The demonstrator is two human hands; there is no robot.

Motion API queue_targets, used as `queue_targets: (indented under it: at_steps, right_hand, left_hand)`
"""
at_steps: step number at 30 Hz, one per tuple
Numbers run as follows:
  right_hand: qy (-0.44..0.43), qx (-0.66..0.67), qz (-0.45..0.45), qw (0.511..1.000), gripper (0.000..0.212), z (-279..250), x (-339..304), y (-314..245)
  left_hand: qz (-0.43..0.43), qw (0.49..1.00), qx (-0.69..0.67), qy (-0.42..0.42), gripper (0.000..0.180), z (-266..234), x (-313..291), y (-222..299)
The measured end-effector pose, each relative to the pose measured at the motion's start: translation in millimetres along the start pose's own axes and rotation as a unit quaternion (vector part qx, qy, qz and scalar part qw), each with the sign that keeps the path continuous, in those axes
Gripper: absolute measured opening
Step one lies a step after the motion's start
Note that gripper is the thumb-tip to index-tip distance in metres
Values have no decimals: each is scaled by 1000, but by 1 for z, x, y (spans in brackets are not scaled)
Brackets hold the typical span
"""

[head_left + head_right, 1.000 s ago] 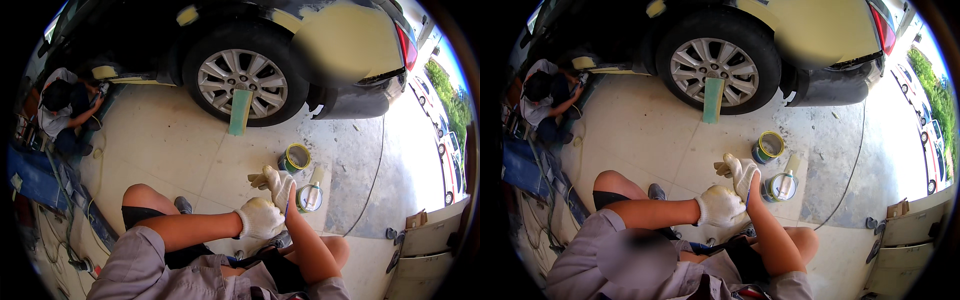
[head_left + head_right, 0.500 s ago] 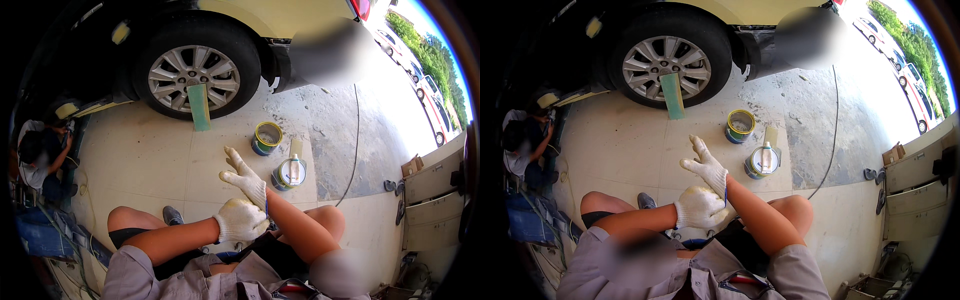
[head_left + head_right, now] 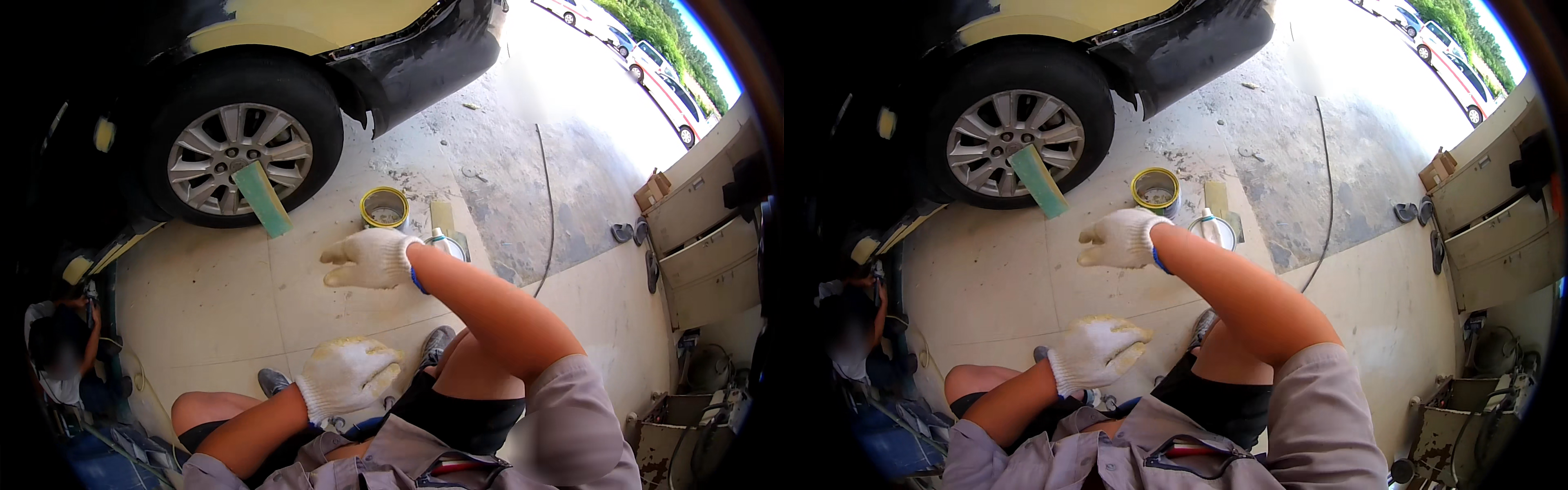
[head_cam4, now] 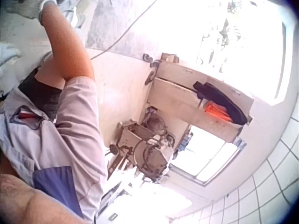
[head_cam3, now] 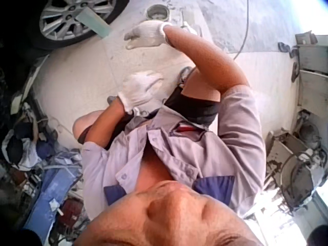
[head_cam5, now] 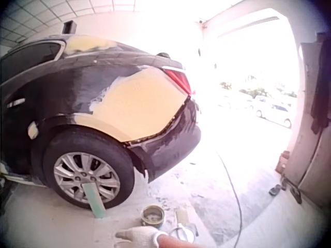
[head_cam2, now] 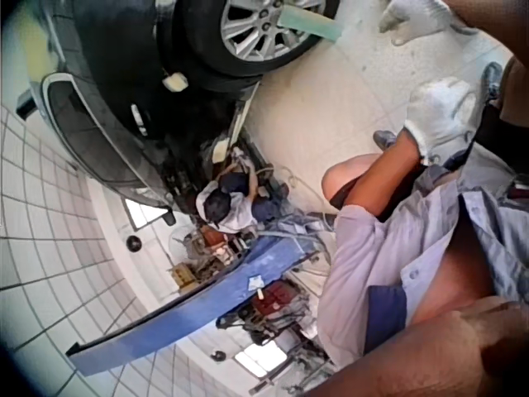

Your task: The person puts on gloves and uses a putty knife to mix a yellow body filler substance on a flat board. They scrape the material to blend it thoroughly while sitting on the floor of a garage.

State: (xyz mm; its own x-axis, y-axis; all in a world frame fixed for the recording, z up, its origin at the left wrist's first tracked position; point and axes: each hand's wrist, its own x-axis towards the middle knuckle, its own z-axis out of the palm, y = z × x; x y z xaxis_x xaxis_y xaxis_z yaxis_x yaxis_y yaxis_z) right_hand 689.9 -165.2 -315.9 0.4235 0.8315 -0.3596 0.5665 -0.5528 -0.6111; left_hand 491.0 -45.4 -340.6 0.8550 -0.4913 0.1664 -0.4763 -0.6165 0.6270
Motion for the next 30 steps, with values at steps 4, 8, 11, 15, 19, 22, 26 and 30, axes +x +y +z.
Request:
queue_targets:
  at_steps: [4, 8, 11, 15, 19, 22, 26, 30]
  right_hand:
    - [242, 70, 147, 957, 57, -58, -26, 132]
    - [326, 183, 302, 877, 67, 27, -60, 314]
    - [328, 300, 396, 803, 73, 140, -61, 395]
    - [350, 313, 357, 807, 82, 172, -19, 380]
    - [196, 511, 394, 738, 80, 126, -19, 430]
    - [264, 231, 425, 834, 72, 107, 11, 453]
    - [273, 40, 523, 806, 89, 97, 76, 456]
    - [280, -6, 551, 786, 90, 104, 113, 492]
  left_hand:
    - [-73, 996, 5, -45, 26, -8, -13, -29]
    - [-172, 970, 45, -165, 38, 0, -33, -61]
    - [-267, 926, 24, -264, 51, 21, -59, -92]
    - [-366, 848, 55, -379, 52, 36, -79, -101]
    - [-369, 827, 35, -422, 51, 49, -69, -110]
    - [-375, 843, 8, -386, 56, 63, -72, -129]
    - [-455, 803, 12, -385, 55, 60, -46, -132]
    - [-488, 813, 2, -317, 46, 50, -53, -123]
